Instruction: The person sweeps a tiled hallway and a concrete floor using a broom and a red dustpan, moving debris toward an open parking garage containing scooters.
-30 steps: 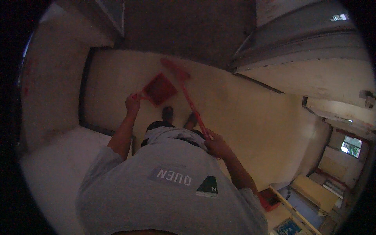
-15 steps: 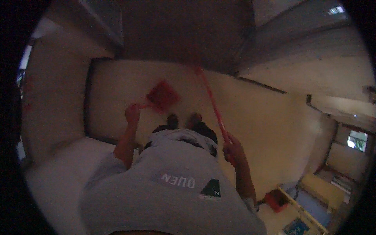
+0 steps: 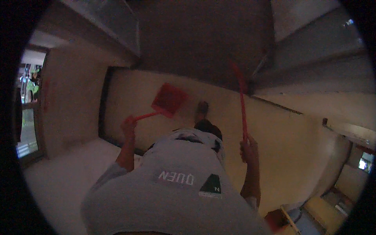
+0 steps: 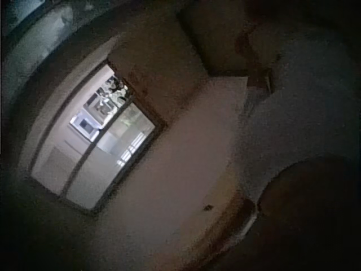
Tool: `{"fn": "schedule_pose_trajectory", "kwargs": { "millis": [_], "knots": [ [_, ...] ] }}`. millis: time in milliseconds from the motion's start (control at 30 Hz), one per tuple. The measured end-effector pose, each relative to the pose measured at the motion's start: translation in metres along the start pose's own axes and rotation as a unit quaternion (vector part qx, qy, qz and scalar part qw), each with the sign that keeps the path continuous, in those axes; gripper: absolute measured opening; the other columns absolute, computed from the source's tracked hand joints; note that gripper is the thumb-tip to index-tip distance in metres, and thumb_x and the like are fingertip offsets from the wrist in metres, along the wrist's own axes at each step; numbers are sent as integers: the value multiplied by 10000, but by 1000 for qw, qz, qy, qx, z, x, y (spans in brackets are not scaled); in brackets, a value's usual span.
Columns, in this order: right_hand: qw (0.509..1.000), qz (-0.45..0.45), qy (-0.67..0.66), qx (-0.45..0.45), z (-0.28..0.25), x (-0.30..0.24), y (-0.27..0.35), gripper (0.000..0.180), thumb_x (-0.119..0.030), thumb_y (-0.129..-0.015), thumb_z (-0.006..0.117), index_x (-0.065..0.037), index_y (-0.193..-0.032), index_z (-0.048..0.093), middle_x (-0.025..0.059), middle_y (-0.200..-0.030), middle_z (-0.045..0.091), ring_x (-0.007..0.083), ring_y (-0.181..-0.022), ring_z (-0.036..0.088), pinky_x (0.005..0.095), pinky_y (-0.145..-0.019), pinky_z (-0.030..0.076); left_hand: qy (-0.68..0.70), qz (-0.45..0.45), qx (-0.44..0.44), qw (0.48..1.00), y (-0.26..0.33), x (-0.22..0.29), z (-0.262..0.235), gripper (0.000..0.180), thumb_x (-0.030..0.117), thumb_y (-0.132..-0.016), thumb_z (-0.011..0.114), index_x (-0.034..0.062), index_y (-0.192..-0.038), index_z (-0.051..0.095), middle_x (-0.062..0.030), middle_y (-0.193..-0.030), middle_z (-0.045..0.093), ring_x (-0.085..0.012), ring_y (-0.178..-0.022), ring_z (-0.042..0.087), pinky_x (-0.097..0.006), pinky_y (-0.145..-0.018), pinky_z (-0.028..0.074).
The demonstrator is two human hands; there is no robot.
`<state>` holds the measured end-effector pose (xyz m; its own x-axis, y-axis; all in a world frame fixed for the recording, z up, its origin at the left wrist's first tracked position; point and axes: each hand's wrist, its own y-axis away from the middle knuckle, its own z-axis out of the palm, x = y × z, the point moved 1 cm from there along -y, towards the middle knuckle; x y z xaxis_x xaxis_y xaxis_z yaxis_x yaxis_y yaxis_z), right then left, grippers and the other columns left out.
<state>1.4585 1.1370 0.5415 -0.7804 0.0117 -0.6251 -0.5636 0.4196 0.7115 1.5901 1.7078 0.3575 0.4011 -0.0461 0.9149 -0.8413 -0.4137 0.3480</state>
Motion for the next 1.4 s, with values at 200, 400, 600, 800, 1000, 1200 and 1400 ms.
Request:
{"fn": "schedule_pose_trajectory", "kwargs": {
  "millis": [200,400,600,800,1000,1200,1400],
  "knots": [
    [999,36,9,2,-10,-25,-88,473,-111,-847,538,-76,-1311,457,17,-628,510,108,-444,473,266,-362,375,-72,-23,160,984,-9,30,14,219,228,-847,562,16,-848,617,-38,-665,586,-172,-611,565,-334,-571,467],
    [996,77,19,-29,5,-48,-98,454,-113,-860,511,-97,-1310,451,21,-636,501,118,-446,468,280,-364,376,-94,-63,209,971,-12,90,29,280,277,-858,565,5,-797,594,-24,-681,563,-143,-602,538,-295,-550,450],
    [989,125,-54,-62,2,-64,-127,398,-136,-876,488,-135,-1274,465,15,-637,480,119,-437,445,277,-350,364,-281,45,241,928,-30,76,37,315,294,-871,569,-15,-889,627,-85,-833,618,-166,-693,569,-290,-595,476],
    [983,144,-91,-61,31,-115,-137,416,-147,-869,494,-125,-1280,437,9,-636,466,101,-430,443,255,-344,363,-545,18,89,833,-86,92,82,272,298,-845,640,42,-928,606,-73,-871,600,-172,-766,573,-320,-660,495],
    [941,181,-254,-134,80,-168,-178,505,-131,-841,526,-111,-1333,412,0,-612,455,87,-422,424,229,-343,338,-28,-28,191,981,-178,65,102,305,272,-853,614,-32,-864,622,-68,-778,618,-146,-615,557,-298,-521,465],
    [944,189,-192,-193,114,-241,-194,506,-134,-839,526,-91,-1336,438,-12,-603,438,69,-415,377,210,-348,299,-646,314,51,693,-216,72,71,264,282,-855,604,38,-758,580,1,-686,550,-143,-613,540,-266,-516,458],
    [950,125,-55,-282,141,-317,-214,531,-103,-821,514,-85,-1345,430,26,-656,525,114,-431,433,259,-370,354,-357,-42,96,928,-214,65,52,287,345,-881,545,78,-794,605,-32,-696,577,-176,-584,541,-321,-547,474]
  ]
}}
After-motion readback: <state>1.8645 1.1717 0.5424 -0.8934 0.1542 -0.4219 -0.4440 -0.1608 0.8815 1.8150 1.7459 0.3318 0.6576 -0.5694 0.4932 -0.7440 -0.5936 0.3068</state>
